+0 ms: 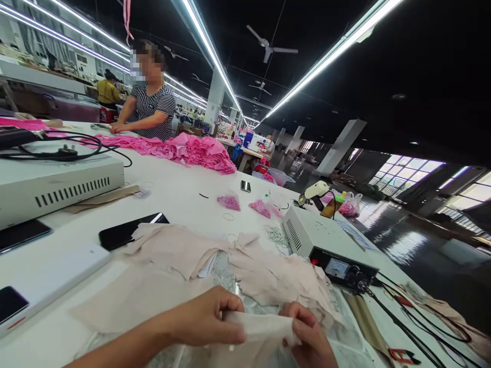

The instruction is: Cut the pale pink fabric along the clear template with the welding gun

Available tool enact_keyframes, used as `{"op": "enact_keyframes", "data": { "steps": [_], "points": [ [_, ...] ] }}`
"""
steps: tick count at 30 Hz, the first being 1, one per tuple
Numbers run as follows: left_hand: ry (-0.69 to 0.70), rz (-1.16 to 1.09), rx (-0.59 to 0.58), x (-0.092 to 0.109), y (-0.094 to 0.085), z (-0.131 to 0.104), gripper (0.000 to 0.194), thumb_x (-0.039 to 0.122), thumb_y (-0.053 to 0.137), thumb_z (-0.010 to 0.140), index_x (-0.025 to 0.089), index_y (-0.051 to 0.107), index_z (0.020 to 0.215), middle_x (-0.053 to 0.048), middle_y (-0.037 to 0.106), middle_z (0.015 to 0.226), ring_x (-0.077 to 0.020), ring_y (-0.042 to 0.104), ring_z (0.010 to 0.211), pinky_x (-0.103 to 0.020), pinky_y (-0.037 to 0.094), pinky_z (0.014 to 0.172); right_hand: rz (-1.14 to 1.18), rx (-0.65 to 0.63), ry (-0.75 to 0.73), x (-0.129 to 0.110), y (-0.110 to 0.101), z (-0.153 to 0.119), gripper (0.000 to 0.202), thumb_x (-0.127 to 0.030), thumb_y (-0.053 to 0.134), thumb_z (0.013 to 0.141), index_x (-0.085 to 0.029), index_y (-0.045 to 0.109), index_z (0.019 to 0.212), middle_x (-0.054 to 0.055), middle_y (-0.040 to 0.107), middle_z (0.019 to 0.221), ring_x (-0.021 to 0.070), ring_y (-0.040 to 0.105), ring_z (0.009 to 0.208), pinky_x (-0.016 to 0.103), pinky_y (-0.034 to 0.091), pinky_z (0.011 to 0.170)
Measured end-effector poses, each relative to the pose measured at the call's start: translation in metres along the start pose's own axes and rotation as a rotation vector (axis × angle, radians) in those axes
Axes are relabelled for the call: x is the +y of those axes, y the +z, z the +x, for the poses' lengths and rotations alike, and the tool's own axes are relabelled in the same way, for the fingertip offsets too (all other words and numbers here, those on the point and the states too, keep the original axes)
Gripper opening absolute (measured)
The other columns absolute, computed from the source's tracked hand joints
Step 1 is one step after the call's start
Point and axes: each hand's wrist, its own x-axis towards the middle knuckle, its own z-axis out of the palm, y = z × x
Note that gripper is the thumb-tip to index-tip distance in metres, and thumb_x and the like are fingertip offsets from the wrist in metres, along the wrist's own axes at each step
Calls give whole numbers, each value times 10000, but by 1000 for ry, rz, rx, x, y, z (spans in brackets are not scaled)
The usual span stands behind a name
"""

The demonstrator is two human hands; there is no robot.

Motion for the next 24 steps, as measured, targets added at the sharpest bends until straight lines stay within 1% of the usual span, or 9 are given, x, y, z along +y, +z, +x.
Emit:
{"op": "enact_keyframes", "data": {
  "steps": [3,5,8,10,12,15,17,20,24],
  "points": [
    [24,175,77,-3,-28,-4,293,414,679,898,148,609,796,51,523,665,-118,537,605,-226,443,550,-158,8,-39,-13,5,9,447,-595,780,675,-182,620,616,3,531,522,150,495,502,273,395,493],
    [39,316,145,-6,-55,-6,257,388,650,974,136,652,1025,-23,661,971,-183,661,819,-334,567,722,-272,-5,-108,-24,14,21,376,-527,751,754,-175,655,665,10,562,535,148,503,500,268,403,488],
    [78,515,298,-15,-100,-17,297,361,636,989,157,624,1204,-74,639,1207,-247,659,1026,-433,569,872,-460,-38,-315,-34,38,41,236,-406,724,826,-185,707,744,25,614,619,164,551,564,286,453,544],
    [124,634,382,-27,-125,-33,293,349,630,995,169,612,1225,-90,630,1232,-234,654,1038,-440,564,883,-571,-41,-504,-31,59,47,159,-328,659,889,-205,726,813,48,647,726,182,586,680,302,478,629],
    [187,727,437,-45,-137,-54,238,357,624,995,169,643,1140,-76,651,1172,-224,650,1025,-445,541,912,-700,-109,-677,-18,78,45,144,-255,613,907,-218,745,861,71,667,796,191,604,727,310,490,643],
    [278,811,475,-82,-130,-89,224,292,532,1001,225,680,847,3,650,834,-159,625,825,-548,272,1172,-873,-258,-898,12,94,33,192,-131,579,868,-239,731,821,41,651,712,167,592,648,275,466,581],
    [311,838,481,-102,-117,-106,257,245,480,998,240,659,815,19,634,806,-139,611,768,-538,178,1212,-951,-306,-1001,28,95,24,228,-75,540,852,-233,698,809,31,630,675,163,567,623,270,439,561],
    [341,868,507,-117,-100,-117,299,194,390,1014,244,638,855,1,659,897,-140,634,845,-526,136,1226,-1030,-314,-1069,37,91,15,238,-21,518,845,-211,658,876,36,606,698,163,547,639,265,427,565],
    [345,919,555,-120,-97,-118,287,213,415,1005,251,627,814,23,689,879,-124,667,875,-440,172,1236,-1092,-320,-1103,39,88,9,222,-13,522,852,-200,637,886,39,597,708,168,542,658,271,438,582]
  ]
}}
